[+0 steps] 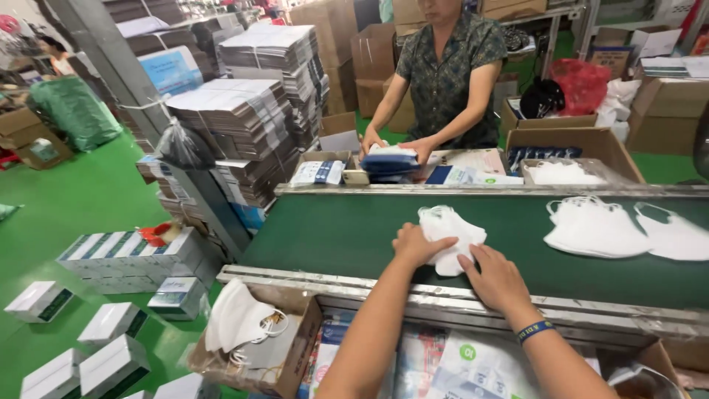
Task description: Packaging face masks into individual wrappers and then into cardboard boxes on a factory line.
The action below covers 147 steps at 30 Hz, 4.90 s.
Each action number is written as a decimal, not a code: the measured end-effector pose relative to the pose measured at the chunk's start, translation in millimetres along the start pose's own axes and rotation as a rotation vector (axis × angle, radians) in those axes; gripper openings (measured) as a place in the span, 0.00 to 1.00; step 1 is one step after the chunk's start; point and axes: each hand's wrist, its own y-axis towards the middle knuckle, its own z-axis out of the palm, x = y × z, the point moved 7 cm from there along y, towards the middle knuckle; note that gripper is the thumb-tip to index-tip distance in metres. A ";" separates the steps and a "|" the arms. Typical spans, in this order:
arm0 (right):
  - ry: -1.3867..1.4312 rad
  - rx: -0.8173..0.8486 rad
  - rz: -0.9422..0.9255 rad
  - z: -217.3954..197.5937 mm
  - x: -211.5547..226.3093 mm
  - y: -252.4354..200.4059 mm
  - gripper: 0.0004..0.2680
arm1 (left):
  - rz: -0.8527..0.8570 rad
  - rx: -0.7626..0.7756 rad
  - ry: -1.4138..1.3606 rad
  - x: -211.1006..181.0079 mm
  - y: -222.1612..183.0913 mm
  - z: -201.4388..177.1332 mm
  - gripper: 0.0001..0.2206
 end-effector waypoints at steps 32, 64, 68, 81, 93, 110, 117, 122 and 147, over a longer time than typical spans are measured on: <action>0.351 0.437 -0.338 30.9 123.8 -346.0 0.22 | 0.461 -0.172 -0.320 85.5 -462.4 -4.4 0.33; 0.011 0.089 -0.391 -57.0 127.7 -254.9 0.11 | 0.519 0.676 -0.004 58.1 -391.7 136.3 0.41; 0.221 0.038 -0.255 -80.9 118.7 -253.0 0.09 | 0.424 0.633 -0.683 53.6 -389.3 39.7 0.36; 0.292 0.134 -0.093 -92.3 176.3 -318.4 0.14 | 0.110 0.268 -0.383 42.9 -406.9 -47.7 0.14; 0.347 0.043 -0.441 -68.0 186.3 -370.3 0.21 | -0.294 0.330 -1.620 67.5 -471.1 61.4 0.22; 0.802 0.805 -0.331 -103.5 121.6 -406.1 0.12 | 0.253 0.377 -0.508 117.2 -587.7 138.0 0.16; 0.855 0.527 -0.146 -122.6 132.7 -367.2 0.06 | 0.419 -0.049 -0.331 -31.4 -508.6 -75.2 0.25; 0.802 0.522 -0.152 -113.2 138.1 -370.2 0.04 | 0.346 0.237 -0.380 -0.4 -497.9 -66.2 0.07; 0.128 -0.090 -0.093 161.3 115.8 -157.6 0.23 | -0.158 -0.478 0.241 182.3 -317.5 -59.9 0.34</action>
